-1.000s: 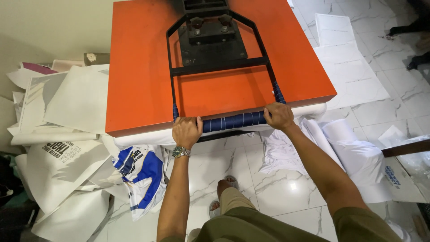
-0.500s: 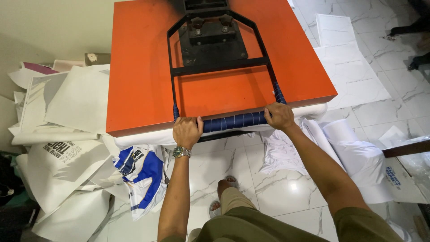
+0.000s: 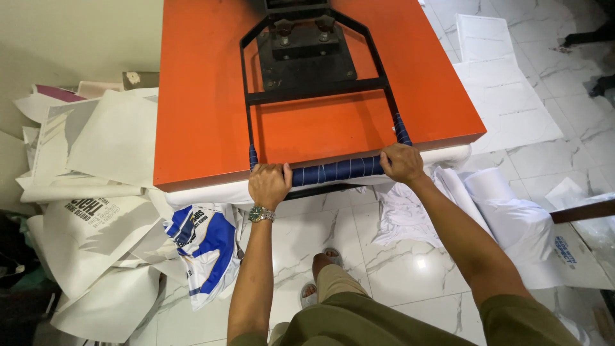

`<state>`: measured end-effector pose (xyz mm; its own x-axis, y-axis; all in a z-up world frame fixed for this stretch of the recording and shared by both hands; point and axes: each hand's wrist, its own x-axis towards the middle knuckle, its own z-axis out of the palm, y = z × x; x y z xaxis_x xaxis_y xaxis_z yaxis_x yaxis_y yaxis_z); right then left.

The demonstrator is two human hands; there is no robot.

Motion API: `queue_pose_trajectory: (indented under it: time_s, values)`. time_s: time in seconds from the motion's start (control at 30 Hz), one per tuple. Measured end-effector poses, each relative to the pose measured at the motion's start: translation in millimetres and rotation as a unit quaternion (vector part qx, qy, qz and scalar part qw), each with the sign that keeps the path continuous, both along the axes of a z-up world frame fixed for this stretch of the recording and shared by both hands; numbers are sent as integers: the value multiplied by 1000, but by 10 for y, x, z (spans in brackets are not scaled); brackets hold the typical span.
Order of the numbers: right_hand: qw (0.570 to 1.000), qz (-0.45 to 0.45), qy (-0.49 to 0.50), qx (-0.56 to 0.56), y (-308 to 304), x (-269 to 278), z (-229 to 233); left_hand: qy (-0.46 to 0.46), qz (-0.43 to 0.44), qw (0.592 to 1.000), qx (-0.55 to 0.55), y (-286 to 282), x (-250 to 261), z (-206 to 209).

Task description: Operating a manual heat press machine to transfer printed designs onto white garments, including alignment and peeling of transfer paper.

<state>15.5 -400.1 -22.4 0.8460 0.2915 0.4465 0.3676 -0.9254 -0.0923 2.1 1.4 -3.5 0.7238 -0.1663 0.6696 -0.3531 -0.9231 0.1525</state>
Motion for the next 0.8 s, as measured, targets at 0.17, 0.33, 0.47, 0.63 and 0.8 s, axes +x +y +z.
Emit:
queue_pose_trajectory:
  time_s: [0.17,0.33,0.47,0.63,0.8]
  values:
    - [1000,-5,-4,4,-29,17,-75,5,1,1000,-4,5,21,-33]
    - [1000,6,-6,9,-5,-14,3,7,4,1000,1,-4,-8,22]
    - [1000,7,-15,3,-37,10,-71,4,0,1000,1,12,11,-49]
    - [1000,9,-19,7,-32,-6,-48,1,0,1000,6,6,7,-46]
    - [1000,10,-23,13,-22,-7,-27,-1,0,1000,1,10,20,-57]
